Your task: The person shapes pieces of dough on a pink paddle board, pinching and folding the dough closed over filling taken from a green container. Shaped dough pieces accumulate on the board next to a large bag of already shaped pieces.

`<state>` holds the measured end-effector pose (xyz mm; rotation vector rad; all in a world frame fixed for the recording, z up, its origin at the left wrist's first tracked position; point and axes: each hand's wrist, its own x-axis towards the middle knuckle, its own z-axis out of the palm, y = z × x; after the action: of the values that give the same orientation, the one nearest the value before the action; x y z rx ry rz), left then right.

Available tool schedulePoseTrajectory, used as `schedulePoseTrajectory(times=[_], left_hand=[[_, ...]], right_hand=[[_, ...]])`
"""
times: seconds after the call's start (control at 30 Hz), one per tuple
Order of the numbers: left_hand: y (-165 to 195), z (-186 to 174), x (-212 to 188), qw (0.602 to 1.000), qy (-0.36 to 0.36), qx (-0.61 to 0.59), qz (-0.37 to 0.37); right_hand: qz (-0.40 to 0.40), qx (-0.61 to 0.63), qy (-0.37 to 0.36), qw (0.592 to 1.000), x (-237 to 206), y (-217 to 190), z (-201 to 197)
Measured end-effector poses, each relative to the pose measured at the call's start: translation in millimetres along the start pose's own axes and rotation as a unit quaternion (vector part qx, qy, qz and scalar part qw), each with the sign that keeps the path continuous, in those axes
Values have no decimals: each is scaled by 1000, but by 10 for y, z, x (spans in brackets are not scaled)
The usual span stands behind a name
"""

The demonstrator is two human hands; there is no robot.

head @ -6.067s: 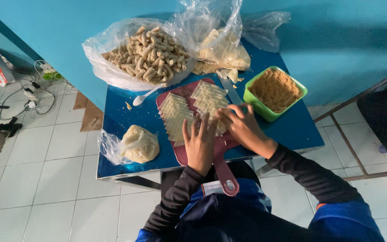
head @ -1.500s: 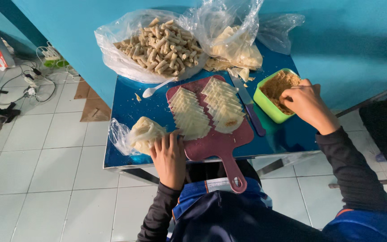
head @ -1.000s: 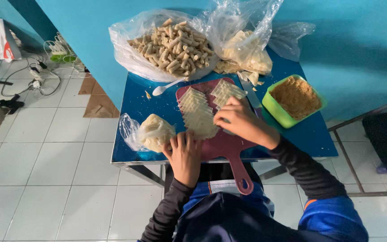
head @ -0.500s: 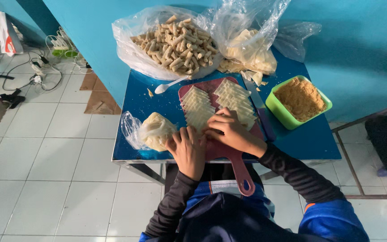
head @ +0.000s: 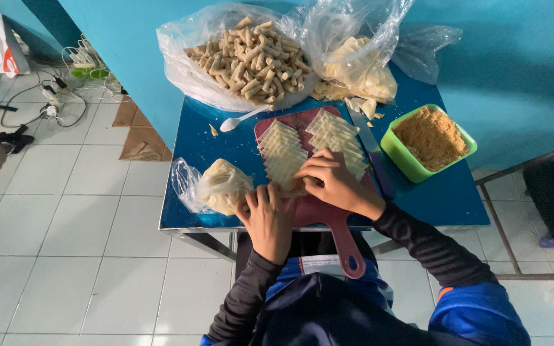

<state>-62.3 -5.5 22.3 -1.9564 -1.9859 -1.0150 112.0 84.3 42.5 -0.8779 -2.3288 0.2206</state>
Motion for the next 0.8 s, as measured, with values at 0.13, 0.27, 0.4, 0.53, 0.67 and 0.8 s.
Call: schedulePoseTrajectory(times=[0.13, 0.27, 0.4, 0.53, 0.67, 0.8], left_hand=[[57, 65, 44, 999, 14, 30, -11], [51, 93, 81, 999, 11, 29, -20], [34, 57, 36, 998, 8, 46, -32], [53, 30, -4, 996, 41, 75, -23], [40, 27, -15, 997, 15, 68, -28], [12, 52, 22, 998, -19, 48, -31]], right_hand=[[-19, 16, 5, 1000, -20, 26, 56], [-26, 3, 12, 1000, -29, 60, 64], [-13, -5, 5, 1000, -33, 49, 51], [-24, -3, -8, 1000, 0, 35, 44], [-22, 21, -9, 999, 29, 28, 45], [-51, -38, 7, 998, 45, 24, 43]])
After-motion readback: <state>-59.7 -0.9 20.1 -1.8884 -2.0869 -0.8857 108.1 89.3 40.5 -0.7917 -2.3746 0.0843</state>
